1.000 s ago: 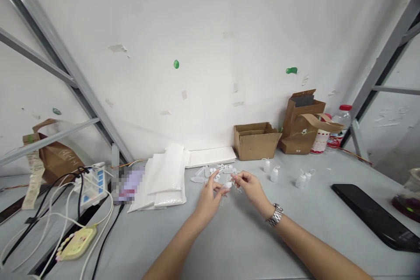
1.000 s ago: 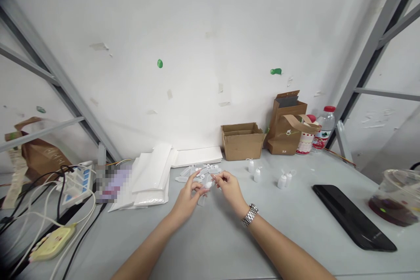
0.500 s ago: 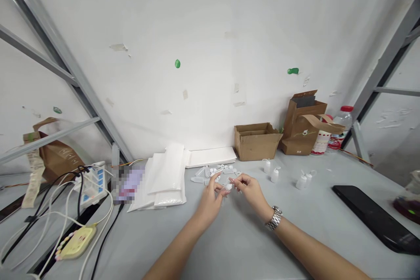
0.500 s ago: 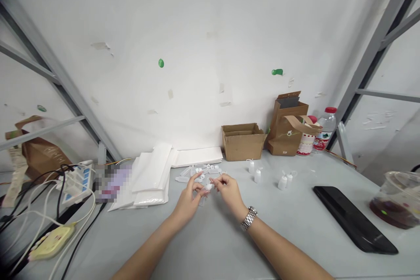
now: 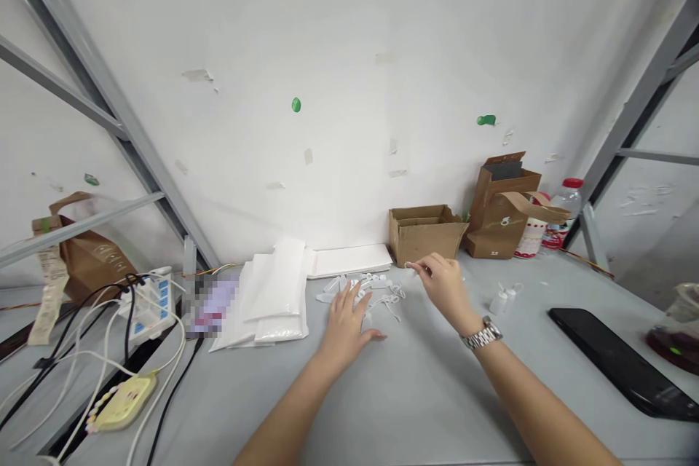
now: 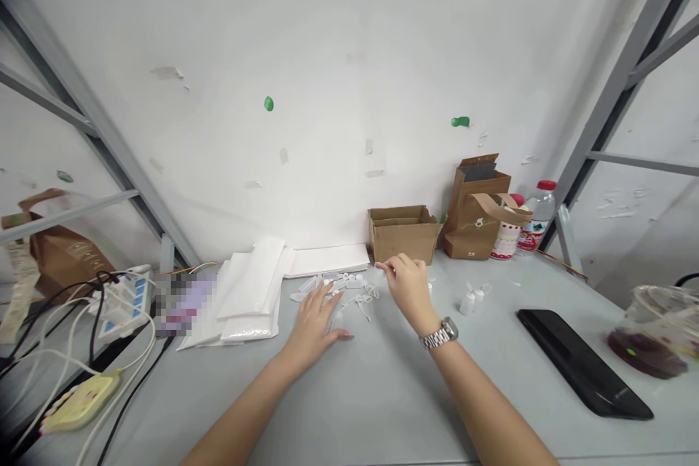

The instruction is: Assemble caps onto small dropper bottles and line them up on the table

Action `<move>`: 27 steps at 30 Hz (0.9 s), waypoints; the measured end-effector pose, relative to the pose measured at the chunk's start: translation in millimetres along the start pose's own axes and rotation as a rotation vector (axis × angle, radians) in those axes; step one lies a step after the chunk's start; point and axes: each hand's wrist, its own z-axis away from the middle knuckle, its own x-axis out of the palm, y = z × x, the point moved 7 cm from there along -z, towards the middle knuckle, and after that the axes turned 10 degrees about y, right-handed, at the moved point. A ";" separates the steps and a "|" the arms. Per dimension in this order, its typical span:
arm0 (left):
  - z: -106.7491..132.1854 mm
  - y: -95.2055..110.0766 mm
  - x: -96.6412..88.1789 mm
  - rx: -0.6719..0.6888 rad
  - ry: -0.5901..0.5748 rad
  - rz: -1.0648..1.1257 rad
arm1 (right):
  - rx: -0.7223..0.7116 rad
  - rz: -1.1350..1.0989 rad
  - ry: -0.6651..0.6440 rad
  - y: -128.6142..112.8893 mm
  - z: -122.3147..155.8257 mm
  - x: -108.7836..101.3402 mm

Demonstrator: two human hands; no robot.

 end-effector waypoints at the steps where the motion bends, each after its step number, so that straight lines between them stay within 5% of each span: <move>1: 0.6 -0.8 1.6 0.047 0.003 -0.084 | -0.037 0.115 -0.002 3.6 -5.7 -1.3; 8: -4.2 -17.5 -3.1 0.058 0.106 -0.307 | -0.119 0.508 -0.086 19.8 -22.7 13.5; 19: -5.5 -26.2 -5.7 0.040 0.111 -0.331 | -0.048 0.483 -0.225 27.3 -13.6 33.8; 27: -5.9 -19.9 -9.9 0.072 0.116 -0.294 | -0.064 0.396 -0.074 4.0 -13.1 13.3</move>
